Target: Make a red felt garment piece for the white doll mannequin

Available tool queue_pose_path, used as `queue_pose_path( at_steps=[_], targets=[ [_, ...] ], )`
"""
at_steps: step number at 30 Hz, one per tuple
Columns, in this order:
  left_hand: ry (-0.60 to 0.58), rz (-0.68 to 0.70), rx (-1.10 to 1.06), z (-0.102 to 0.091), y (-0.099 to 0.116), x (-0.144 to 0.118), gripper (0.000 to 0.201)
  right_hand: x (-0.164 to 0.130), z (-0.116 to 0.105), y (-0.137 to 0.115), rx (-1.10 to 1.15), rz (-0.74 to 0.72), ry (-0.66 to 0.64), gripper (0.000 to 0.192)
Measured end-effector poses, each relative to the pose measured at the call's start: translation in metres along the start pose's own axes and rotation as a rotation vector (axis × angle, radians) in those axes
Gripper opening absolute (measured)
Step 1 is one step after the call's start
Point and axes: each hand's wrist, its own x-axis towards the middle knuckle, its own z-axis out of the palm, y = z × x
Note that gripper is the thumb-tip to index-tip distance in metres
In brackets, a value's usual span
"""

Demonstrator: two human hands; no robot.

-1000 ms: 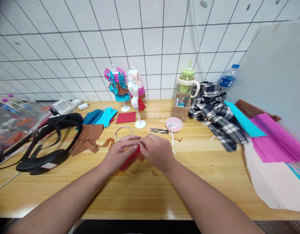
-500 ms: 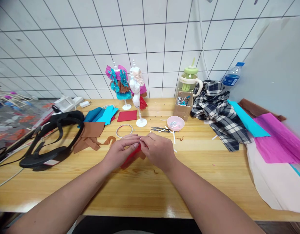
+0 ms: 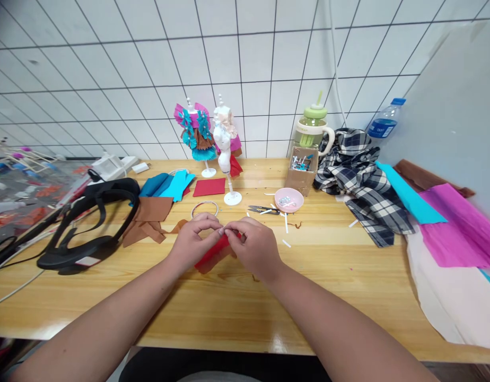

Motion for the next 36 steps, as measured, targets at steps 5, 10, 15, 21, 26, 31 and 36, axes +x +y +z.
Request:
queue_pose_path(
  at_steps=[5, 10, 15, 21, 26, 31, 36],
  targets=[
    [-0.008, 0.031, -0.010, 0.001, -0.004, 0.002, 0.014, -0.003, -0.001, 0.001, -0.103, -0.096, -0.013, 0.016],
    [-0.002, 0.028, -0.005, 0.002, -0.007, 0.003, 0.017, -0.005, 0.000, 0.003, -0.184, -0.159, -0.005, 0.020],
    [-0.021, 0.013, 0.003, 0.000, -0.005, 0.002, 0.016, -0.003, -0.002, 0.002, -0.197, -0.120, -0.002, 0.016],
    [-0.030, -0.001, 0.048, 0.001, 0.000, 0.000, 0.014, -0.002, -0.002, 0.000, -0.110, -0.019, -0.030, 0.010],
    [-0.059, -0.066, -0.008, 0.001, 0.004, 0.000, 0.014, 0.001, 0.001, 0.002, 0.018, 0.126, -0.039, 0.007],
    [-0.066, -0.095, -0.074, 0.001, 0.005, 0.000, 0.014, 0.005, 0.001, 0.003, 0.242, 0.346, -0.114, 0.009],
    [-0.074, -0.067, -0.090, 0.000, 0.004, 0.000, 0.013, 0.008, 0.001, 0.005, 0.383, 0.439, -0.121, 0.009]
  ],
)
